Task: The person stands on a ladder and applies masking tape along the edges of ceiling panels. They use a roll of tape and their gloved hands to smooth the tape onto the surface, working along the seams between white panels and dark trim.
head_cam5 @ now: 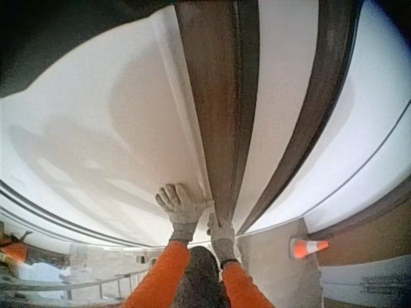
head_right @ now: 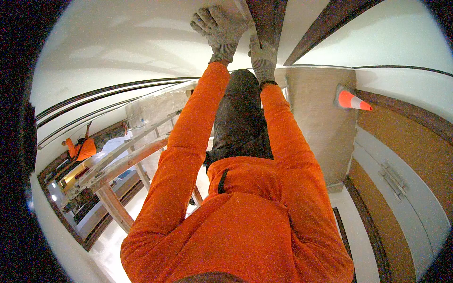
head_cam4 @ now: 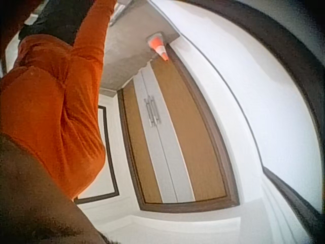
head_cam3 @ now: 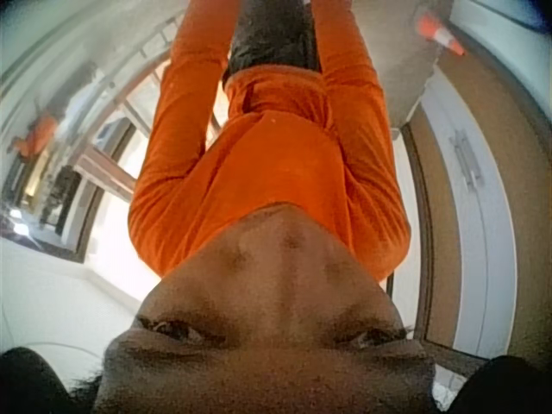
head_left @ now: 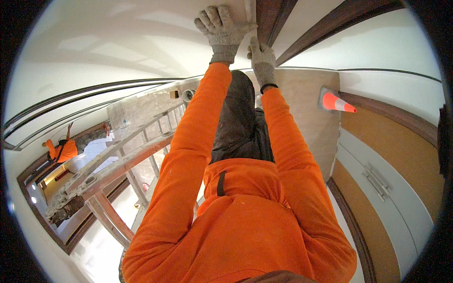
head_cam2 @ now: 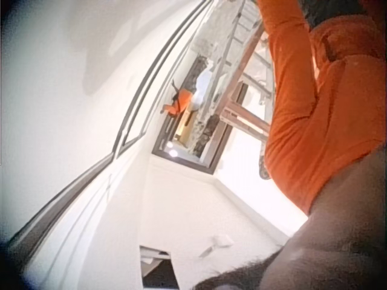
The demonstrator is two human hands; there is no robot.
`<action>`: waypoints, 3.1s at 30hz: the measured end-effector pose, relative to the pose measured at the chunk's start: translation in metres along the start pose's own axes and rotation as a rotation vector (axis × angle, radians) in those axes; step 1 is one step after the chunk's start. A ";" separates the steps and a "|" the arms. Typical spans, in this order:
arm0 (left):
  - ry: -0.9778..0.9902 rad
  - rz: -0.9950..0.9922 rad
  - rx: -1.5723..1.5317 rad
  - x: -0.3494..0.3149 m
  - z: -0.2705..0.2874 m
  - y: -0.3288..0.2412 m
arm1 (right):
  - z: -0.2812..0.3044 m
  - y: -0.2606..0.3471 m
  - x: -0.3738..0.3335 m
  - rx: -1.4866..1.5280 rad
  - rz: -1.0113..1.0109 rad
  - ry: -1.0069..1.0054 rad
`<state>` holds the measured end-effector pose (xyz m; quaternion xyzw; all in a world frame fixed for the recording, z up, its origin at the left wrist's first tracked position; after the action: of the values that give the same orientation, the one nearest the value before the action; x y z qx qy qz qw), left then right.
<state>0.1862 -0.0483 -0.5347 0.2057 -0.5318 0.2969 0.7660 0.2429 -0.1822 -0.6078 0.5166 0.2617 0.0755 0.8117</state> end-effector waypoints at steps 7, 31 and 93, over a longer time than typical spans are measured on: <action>0.172 0.036 -0.051 -0.011 -0.006 0.009 | 0.001 -0.020 0.006 -0.121 0.122 0.109; 0.685 0.707 -0.138 -0.043 0.388 0.076 | 0.004 0.032 -0.106 -0.172 0.452 0.661; 0.456 0.424 1.386 -0.144 0.541 0.061 | -0.171 0.144 -0.369 0.548 0.493 1.971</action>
<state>-0.2665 -0.3786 -0.4801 0.4670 -0.0802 0.7390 0.4789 -0.1364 -0.1251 -0.4098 0.4314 0.7019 0.5639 0.0574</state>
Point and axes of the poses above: each hand's wrist, its own x-axis towards the middle knuckle, its own z-axis out of the back of the hand, y = z × x, the point moved 5 cm from there along x, towards the middle knuckle, and after that the axes turned 5 degrees about -y, right-handed, at the moved point
